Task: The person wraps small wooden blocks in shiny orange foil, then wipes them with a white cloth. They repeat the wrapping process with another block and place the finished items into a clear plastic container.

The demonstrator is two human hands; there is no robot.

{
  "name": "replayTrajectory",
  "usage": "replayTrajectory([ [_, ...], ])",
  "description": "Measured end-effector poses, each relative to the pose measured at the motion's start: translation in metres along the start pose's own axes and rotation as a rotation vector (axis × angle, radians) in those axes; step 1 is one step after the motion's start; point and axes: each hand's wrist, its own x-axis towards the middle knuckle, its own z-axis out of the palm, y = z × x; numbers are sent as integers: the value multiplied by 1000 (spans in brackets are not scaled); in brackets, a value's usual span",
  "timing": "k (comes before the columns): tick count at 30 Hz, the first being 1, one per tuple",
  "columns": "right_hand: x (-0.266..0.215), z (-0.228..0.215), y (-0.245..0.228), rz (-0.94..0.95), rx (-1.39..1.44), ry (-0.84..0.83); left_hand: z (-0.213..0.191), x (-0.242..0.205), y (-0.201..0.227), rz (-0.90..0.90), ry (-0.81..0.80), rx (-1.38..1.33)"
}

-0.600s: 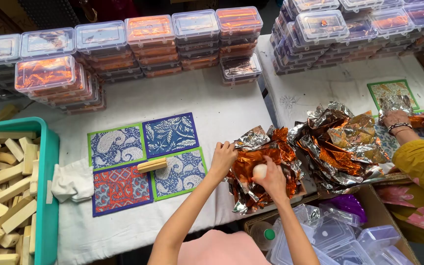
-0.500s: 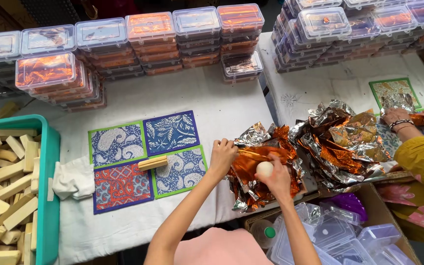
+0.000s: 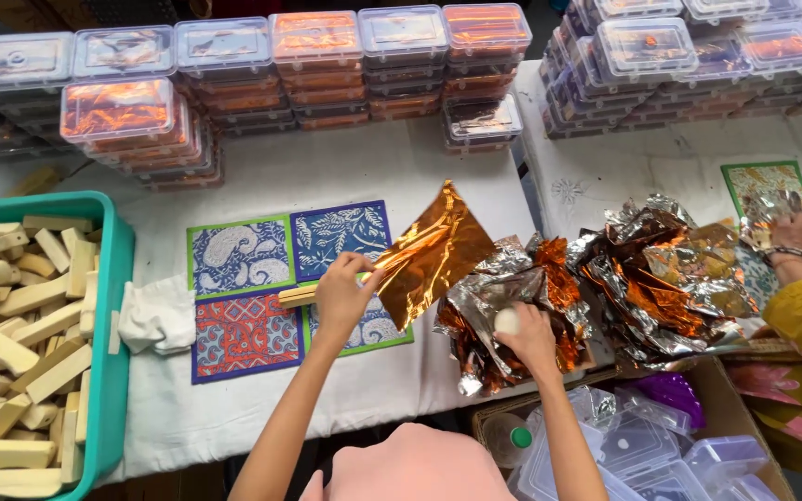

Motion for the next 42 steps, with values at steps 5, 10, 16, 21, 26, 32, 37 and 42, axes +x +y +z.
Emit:
replayTrajectory([
  [5,0,-26,-46,-122,-47,226,-18,-26,-46,-225,15,-107],
  [10,-3,-36,-145,-328,117,451,-19,-45,-91,-387,86,-203],
  [16,11,83,-216,-102,866,-21,-19,-59,-146,-388,187,-545],
  [21,9,125,-273,206,1278,-277,-63,-71,-145,-391,92,-220],
  [26,-1,129,-305,112,1438,-248,-62,-84,-189,-467,197,-476],
  [32,-20,121,-347,-14,1422,-160,-42,-97,-226,-1043,38,-1506],
  [37,-31,127,-357,-175,1187,-45,-49,-98,-196,-845,16,-1566],
  [42,-35,118,-359,-266,991,-9,-52,-88,-170,-441,220,-836],
])
